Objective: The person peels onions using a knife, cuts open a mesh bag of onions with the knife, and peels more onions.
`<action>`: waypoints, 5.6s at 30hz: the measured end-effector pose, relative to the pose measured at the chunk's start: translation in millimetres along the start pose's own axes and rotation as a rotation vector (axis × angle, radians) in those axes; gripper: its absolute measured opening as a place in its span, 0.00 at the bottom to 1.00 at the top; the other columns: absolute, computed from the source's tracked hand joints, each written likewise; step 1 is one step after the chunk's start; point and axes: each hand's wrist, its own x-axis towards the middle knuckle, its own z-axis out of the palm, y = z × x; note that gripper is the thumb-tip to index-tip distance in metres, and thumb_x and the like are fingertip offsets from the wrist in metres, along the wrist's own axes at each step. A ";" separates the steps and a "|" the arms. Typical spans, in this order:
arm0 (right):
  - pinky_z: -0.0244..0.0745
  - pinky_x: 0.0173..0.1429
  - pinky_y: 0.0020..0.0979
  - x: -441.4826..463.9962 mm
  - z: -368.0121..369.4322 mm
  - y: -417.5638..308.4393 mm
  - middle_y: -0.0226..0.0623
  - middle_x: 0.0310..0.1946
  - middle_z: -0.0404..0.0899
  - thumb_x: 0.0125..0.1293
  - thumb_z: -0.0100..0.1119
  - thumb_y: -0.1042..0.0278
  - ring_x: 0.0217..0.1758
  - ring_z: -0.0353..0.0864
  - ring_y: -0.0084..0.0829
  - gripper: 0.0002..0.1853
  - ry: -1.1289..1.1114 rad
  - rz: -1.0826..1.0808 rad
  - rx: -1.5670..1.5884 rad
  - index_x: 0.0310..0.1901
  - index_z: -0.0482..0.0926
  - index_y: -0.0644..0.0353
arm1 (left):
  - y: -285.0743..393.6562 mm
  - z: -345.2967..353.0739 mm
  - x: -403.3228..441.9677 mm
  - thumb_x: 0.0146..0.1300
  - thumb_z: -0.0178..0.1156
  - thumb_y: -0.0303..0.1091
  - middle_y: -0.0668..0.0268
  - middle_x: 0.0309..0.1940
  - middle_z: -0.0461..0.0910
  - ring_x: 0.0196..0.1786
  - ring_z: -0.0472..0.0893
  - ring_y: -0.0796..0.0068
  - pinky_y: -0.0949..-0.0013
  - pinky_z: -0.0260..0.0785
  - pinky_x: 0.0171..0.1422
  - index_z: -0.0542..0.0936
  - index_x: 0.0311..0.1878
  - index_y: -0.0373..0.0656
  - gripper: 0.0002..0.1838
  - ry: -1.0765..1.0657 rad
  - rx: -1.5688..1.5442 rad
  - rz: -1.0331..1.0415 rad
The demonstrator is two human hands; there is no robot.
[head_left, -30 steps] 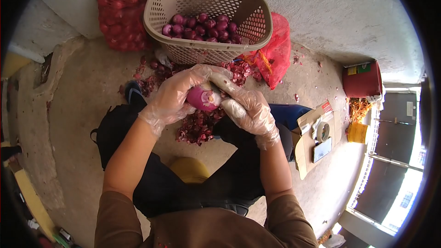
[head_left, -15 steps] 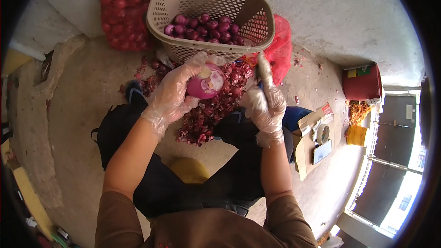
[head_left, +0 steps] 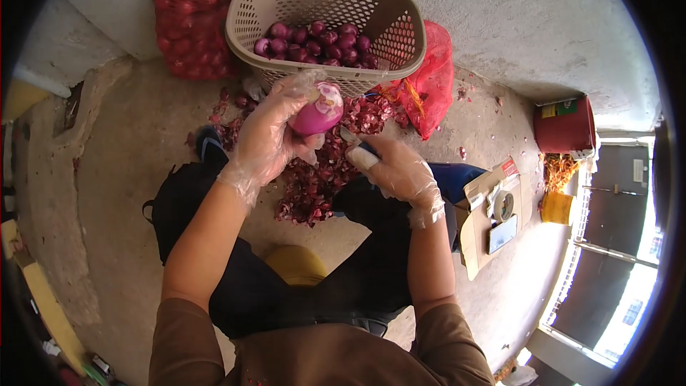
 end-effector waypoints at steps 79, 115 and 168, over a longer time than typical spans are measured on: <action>0.71 0.58 0.50 32.7 25.3 32.3 0.66 0.46 0.80 0.69 0.53 0.56 0.52 0.79 0.61 0.39 -0.084 -0.193 -0.116 0.78 0.52 0.56 | 172.1 -135.4 206.7 0.66 0.55 0.62 0.62 0.78 0.58 0.79 0.58 0.56 0.36 0.55 0.75 0.62 0.75 0.51 0.40 0.817 2.188 0.112; 0.70 0.61 0.50 33.1 24.5 10.1 0.60 0.49 0.80 0.69 0.53 0.53 0.56 0.78 0.57 0.38 -0.094 -0.199 -0.175 0.78 0.54 0.52 | 66.8 -175.7 40.9 0.53 0.68 0.20 0.75 0.23 0.74 0.26 0.71 0.80 0.69 0.64 0.31 0.82 0.32 0.37 0.05 0.777 0.675 0.544; 0.74 0.38 0.25 102.7 78.2 5.5 0.35 0.49 0.81 0.69 0.57 0.68 0.35 0.77 0.19 0.41 0.228 -0.265 0.882 0.80 0.49 0.52 | 66.2 -38.4 12.5 0.56 0.76 0.40 0.60 0.38 0.83 0.37 0.81 0.65 0.64 0.75 0.46 0.81 0.50 0.40 0.22 0.659 1.282 0.728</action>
